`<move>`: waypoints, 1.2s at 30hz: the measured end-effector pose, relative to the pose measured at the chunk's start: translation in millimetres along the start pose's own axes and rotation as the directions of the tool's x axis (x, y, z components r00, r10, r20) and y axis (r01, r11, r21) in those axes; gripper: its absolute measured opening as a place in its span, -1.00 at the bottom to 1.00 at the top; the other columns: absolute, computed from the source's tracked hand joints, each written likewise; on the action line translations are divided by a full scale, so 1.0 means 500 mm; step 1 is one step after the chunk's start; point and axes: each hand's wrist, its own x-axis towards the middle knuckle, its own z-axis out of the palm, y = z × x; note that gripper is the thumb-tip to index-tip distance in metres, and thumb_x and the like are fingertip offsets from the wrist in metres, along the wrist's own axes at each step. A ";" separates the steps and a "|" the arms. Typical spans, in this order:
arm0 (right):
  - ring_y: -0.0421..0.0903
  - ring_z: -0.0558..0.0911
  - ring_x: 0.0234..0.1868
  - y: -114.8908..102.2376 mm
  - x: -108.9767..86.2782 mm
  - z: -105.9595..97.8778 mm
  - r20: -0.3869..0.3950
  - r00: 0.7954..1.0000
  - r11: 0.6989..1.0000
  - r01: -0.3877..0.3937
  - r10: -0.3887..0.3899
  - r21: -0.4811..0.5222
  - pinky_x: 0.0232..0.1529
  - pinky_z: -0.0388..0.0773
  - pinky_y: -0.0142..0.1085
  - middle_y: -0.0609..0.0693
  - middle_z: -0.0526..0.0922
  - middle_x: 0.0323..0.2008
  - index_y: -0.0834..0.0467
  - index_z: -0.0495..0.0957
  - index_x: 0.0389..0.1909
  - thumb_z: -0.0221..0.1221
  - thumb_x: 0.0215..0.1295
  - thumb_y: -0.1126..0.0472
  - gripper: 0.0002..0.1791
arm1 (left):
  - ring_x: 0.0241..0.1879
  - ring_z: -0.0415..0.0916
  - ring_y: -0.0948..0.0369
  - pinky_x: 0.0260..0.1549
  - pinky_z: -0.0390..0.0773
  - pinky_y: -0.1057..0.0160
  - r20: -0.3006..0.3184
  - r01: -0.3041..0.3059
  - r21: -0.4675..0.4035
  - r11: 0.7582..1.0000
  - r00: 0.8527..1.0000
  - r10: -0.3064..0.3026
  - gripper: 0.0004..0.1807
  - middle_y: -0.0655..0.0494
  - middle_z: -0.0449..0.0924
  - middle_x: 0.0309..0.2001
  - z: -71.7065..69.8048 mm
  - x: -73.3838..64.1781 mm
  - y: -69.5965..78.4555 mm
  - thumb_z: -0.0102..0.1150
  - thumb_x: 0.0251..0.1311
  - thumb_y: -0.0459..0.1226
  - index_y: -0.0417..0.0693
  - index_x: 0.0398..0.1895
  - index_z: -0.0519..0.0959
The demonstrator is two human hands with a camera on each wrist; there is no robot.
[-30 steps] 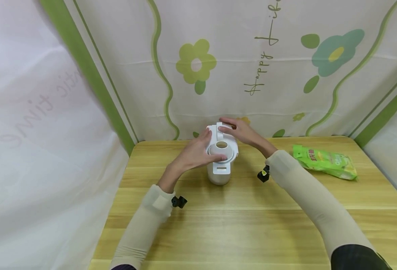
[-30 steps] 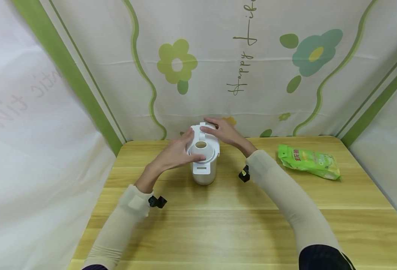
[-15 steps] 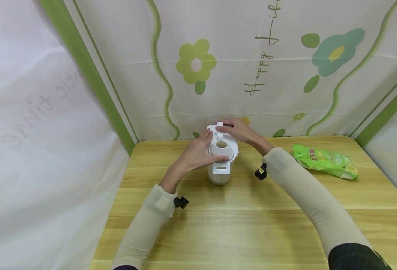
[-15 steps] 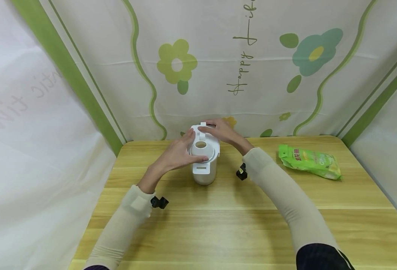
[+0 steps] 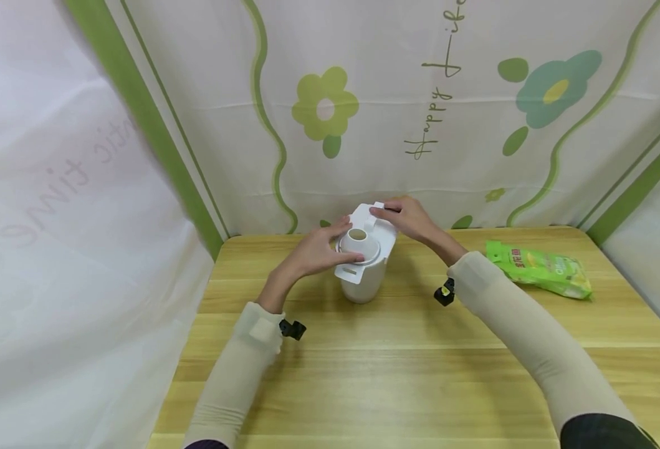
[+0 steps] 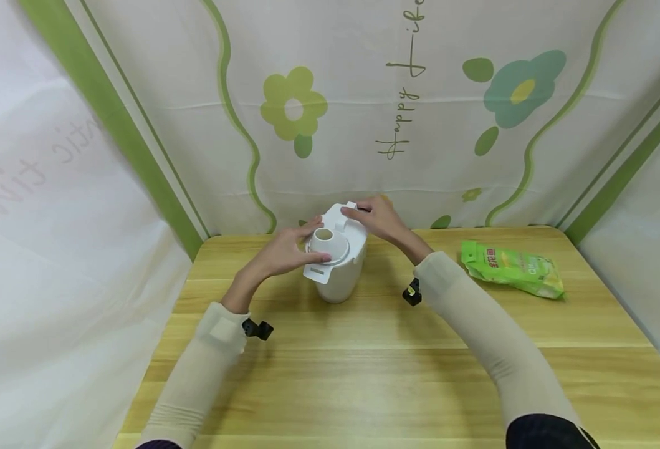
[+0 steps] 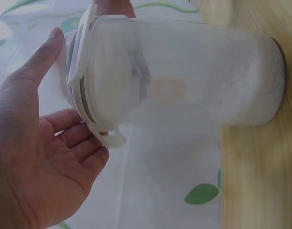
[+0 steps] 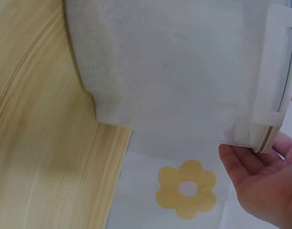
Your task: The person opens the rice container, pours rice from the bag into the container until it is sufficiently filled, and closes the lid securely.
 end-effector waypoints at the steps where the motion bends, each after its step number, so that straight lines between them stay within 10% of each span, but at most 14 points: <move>1: -0.04 0.64 -0.22 0.001 -0.003 -0.002 -0.007 1.000 1.000 -0.014 0.014 -0.008 -0.32 0.56 -0.28 0.10 0.80 -0.07 0.14 0.81 0.03 0.24 0.46 -0.26 -0.45 | 0.57 0.25 0.06 0.53 0.29 -0.01 -0.004 -0.002 -0.020 1.000 1.000 0.002 0.05 0.13 0.22 0.61 -0.002 0.000 -0.005 0.48 0.16 0.25 -0.06 0.60 0.32; 7: 0.09 0.65 0.14 0.001 -0.022 -0.015 -0.045 0.996 0.996 -0.081 0.079 -0.043 0.08 0.62 -0.03 0.21 0.75 0.14 0.19 0.73 0.21 0.22 0.47 -0.31 -0.32 | 0.43 0.47 -0.01 0.36 0.50 -0.09 -0.064 -0.030 -0.110 0.994 0.998 0.023 -0.11 0.05 0.46 0.48 -0.014 -0.002 -0.032 0.50 0.21 0.14 -0.04 0.53 0.46; 19: 0.13 0.74 -0.08 -0.007 -0.068 -0.030 -0.138 0.988 0.984 -0.085 0.063 -0.160 -0.03 0.67 0.03 0.27 0.79 -0.01 0.24 0.76 0.08 0.21 0.47 -0.32 -0.32 | 0.43 0.46 -0.08 0.40 0.45 -0.14 -0.143 -0.048 -0.207 0.977 0.990 0.018 -0.35 -0.12 0.53 0.39 -0.020 0.004 -0.071 0.40 0.40 -0.06 -0.18 0.44 0.53; 26: -0.07 0.40 -0.58 -0.013 -0.088 -0.026 -0.213 0.976 0.970 -0.013 -0.040 -0.243 -0.37 0.40 -0.19 0.05 0.66 -0.69 0.20 0.86 -0.45 0.25 0.48 -0.23 -0.41 | -0.08 0.61 0.00 -0.14 0.64 0.11 -0.145 -0.031 -0.210 0.977 0.989 0.000 -0.42 -0.20 0.75 0.05 -0.022 0.015 -0.090 0.29 0.49 -0.07 -0.18 0.43 0.52; 30: -0.16 0.20 -0.67 -0.016 -0.101 -0.021 -0.247 0.965 0.956 0.007 -0.082 -0.292 -0.50 0.20 -0.24 -0.20 0.24 -0.86 0.08 0.57 -0.84 0.24 0.50 -0.22 -0.29 | -0.29 0.45 0.05 -0.40 0.44 0.26 -0.130 -0.022 -0.217 0.976 0.991 -0.007 -0.42 -0.14 0.75 0.01 -0.025 0.022 -0.101 0.23 0.53 -0.04 -0.15 0.46 0.50; 36: -0.21 0.02 -0.65 -0.024 -0.118 -0.014 -0.271 0.955 0.943 0.026 -0.122 -0.332 -0.56 0.03 -0.29 -0.25 0.00 -0.79 -0.01 0.14 -0.87 0.22 0.52 -0.23 -0.21 | 0.05 0.64 0.03 -0.03 0.65 0.11 -0.123 -0.023 -0.231 0.973 0.992 -0.006 -0.43 -0.15 0.58 0.37 -0.028 0.032 -0.113 0.17 0.56 -0.06 -0.17 0.48 0.47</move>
